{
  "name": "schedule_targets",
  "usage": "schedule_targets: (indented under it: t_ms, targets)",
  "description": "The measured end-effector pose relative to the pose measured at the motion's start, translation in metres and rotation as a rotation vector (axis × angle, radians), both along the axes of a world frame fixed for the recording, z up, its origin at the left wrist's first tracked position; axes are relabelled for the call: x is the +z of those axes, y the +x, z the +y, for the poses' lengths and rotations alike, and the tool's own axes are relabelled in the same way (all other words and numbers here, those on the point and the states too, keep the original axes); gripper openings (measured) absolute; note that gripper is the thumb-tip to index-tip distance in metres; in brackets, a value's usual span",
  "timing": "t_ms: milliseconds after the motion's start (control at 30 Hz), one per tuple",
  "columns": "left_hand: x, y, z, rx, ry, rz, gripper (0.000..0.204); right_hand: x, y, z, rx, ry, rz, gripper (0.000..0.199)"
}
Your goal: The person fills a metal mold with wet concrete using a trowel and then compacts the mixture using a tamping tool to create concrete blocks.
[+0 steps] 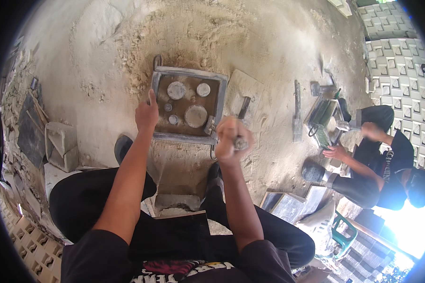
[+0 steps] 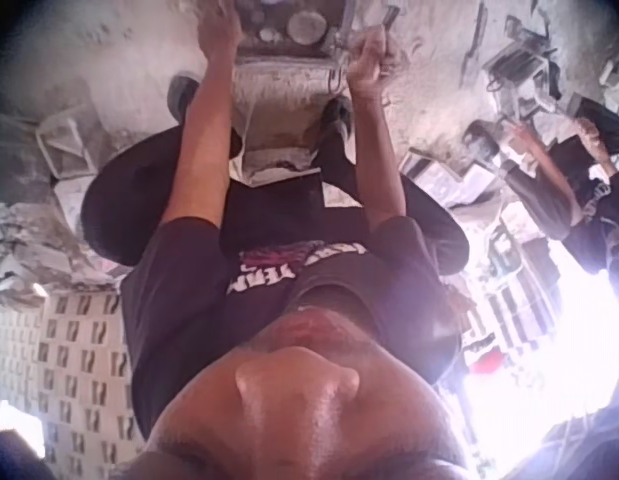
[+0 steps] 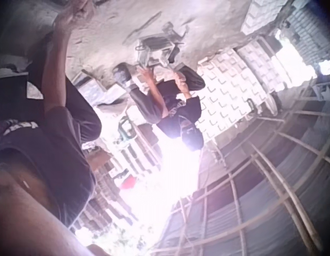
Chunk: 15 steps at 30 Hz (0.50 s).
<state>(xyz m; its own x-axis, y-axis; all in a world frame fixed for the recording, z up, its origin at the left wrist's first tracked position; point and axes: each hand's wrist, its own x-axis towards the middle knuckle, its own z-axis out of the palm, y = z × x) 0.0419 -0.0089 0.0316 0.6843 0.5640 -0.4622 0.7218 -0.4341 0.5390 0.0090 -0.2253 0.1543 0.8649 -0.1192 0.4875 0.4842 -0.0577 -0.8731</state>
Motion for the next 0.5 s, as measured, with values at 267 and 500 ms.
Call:
schedule_targets:
  t_ms: [267,500]
  targets:
    - [-0.012,-0.001,0.003,0.007,-0.008,0.032,0.085,0.005,0.025,-0.002,-0.112,0.070,0.058,0.042]
    - [-0.004,0.006,0.008,-0.022,0.016,0.041,0.084,0.041,0.039,0.009,-0.068,0.151,0.152,0.042]
